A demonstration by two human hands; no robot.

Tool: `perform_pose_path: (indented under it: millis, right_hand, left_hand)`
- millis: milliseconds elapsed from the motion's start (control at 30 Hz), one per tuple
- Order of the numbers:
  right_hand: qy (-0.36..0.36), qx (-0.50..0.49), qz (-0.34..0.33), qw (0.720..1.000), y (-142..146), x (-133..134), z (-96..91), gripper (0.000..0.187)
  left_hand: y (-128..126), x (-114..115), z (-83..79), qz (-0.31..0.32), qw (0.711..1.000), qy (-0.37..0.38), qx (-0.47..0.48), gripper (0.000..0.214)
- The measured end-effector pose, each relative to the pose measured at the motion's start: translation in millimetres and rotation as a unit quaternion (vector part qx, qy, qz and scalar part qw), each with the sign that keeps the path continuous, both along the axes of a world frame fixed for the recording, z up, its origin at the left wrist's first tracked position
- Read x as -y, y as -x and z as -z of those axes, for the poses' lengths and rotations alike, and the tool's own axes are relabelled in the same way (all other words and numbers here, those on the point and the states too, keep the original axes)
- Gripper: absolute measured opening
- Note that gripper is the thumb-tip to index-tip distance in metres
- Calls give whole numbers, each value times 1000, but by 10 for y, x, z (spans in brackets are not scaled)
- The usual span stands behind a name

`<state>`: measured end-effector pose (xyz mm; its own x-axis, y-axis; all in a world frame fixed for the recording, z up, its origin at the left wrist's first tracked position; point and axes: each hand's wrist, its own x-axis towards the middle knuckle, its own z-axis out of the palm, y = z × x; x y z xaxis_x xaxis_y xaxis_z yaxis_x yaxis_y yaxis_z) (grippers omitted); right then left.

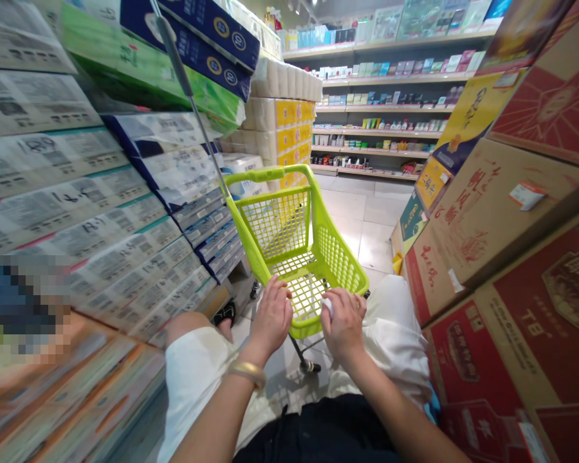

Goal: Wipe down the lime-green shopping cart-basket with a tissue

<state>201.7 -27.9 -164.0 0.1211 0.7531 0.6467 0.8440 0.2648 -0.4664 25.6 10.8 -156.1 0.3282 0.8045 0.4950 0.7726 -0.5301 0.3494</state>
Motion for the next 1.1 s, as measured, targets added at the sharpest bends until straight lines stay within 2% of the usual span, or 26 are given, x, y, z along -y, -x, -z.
perform_pose_path:
  millis: [100,233,300,433,567,633,700,833,900,967,1100]
  right_hand:
    - [-10,-13,-13,1000,13,4,-10,22]
    - [10,-10,-101,995,306,104,-53,18]
    - [22,-6,-120,993,417,134,-69,20]
    - [13,-2,-90,996,317,93,-38,26]
    - [-9,-15,-30,999,12,12,27,18]
    - [-25,-19,-8,999,-40,7,42,17]
    - [-38,-19,-17,999,28,42,39,21]
    - [-8,-6,-119,993,338,169,4,27]
    - [5,-1,-138,990,418,200,-3,30]
    - [0,2,-126,992,380,187,9,29]
    - [-15,1,-60,998,83,85,57,27]
  left_hand:
    - [-17,-5,18,-1,1000,-5,3,20]
    - [-18,-11,27,3,1000,-6,4,21]
    - [-2,-10,19,5,1000,-2,3,20]
    - [28,4,-6,5,1000,1,0,20]
    - [10,15,-11,5,1000,2,2,21]
    - [-12,14,-3,4,1000,1,7,21]
    - [-30,11,8,2,1000,-3,14,21]
    - [-26,12,17,-1,1000,-10,18,21]
    - [-8,17,11,1,1000,-10,15,20]
    - [7,24,1,2,1000,-11,10,20]
    - [-1,31,-7,0,1000,-9,4,20]
